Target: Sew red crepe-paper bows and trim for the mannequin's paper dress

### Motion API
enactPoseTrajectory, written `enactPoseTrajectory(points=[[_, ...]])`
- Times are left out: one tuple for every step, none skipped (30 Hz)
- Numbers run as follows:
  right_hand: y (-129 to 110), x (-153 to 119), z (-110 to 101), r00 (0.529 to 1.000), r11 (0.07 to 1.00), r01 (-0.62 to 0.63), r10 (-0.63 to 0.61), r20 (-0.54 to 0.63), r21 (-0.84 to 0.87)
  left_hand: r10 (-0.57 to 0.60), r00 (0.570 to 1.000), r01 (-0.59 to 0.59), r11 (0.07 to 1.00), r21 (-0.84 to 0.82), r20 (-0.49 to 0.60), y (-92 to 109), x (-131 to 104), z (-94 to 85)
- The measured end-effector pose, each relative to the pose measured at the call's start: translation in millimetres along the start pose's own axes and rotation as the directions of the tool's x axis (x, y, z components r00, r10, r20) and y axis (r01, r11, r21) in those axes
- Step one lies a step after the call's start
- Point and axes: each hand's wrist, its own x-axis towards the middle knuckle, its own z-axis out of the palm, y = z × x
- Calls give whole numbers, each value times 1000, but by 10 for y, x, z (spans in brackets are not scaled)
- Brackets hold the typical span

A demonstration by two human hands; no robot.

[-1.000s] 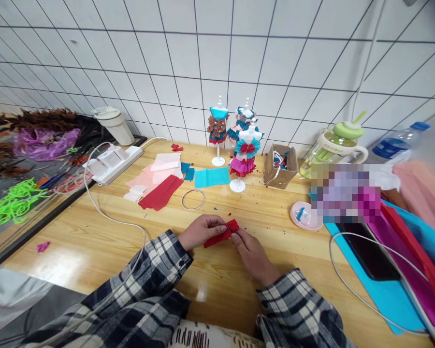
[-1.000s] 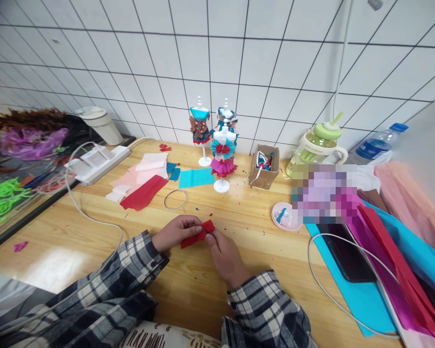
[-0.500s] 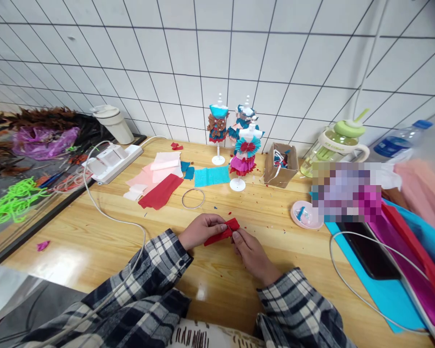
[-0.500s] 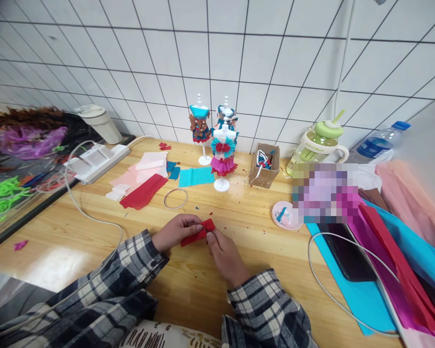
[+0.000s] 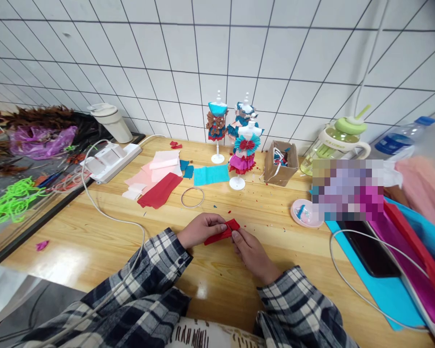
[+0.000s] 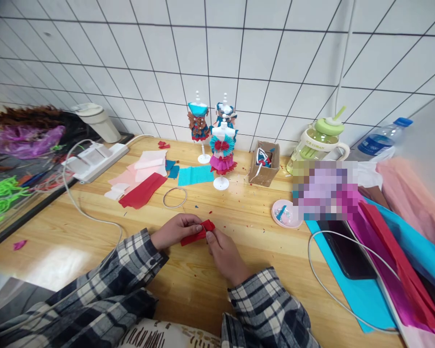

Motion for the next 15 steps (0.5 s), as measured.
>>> enactPoseTrajectory(points=[[-1, 3, -3, 1000, 1000, 6, -6, 1, -1, 0, 1000, 0, 1000, 6, -1, 5, -3, 0], [-4, 5, -6, 1000, 1000, 11, -11, 3, -7, -1, 1000, 1, 1000, 12, -3, 10, -5, 1], [-8, 8, -10, 1000, 1000, 15, -15, 3, -18, -2, 1000, 2, 1000, 16, -4, 16, -8, 1], [-14, 10, -15, 1000, 999, 19, -19, 3, -35, -3, 1000, 3, 1000, 19, -5, 21, -11, 2], [-19, 11, -20, 1000, 998, 23, -23, 1, -55, -6, 1000, 6, 1000, 19, -6, 27, -14, 2], [-24, 12, -25, 1000, 997, 23, -24, -2, -73, -8, 1000, 8, 1000, 19, -7, 32, -16, 3], [-26, 12, -28, 1000, 996, 22, -23, -4, -86, -10, 1000, 10, 1000, 18, -8, 38, -18, 4], [-26, 11, -31, 1000, 996, 21, -22, -7, -92, -10, 1000, 10, 1000, 14, -7, 44, -20, 5], [-23, 10, -33, 1000, 996, 18, -19, -9, -92, -10, 1000, 10, 1000, 8, -4, 49, -22, 6], [-18, 8, -33, 1000, 996, 14, -15, -10, -85, -8, 1000, 8, 1000, -2, -2, 56, -23, 6], [-14, 5, -33, 1000, 997, 11, -12, -9, -76, -7, 1000, 7, 1000, -13, 0, 62, -25, 7], [-10, 2, -32, 1000, 998, 10, -10, -5, -68, -7, 1000, 7, 1000, -25, -1, 69, -27, 7], [-9, -1, -30, 1000, 998, 10, -10, -1, -64, -7, 1000, 7, 999, -36, -2, 75, -29, 7], [-10, -4, -29, 1000, 998, 10, -10, 3, -66, -8, 1000, 8, 999, -44, -2, 81, -32, 7], [-15, -8, -28, 1000, 997, 12, -11, 6, -74, -10, 1000, 10, 999, -48, 0, 86, -34, 7]])
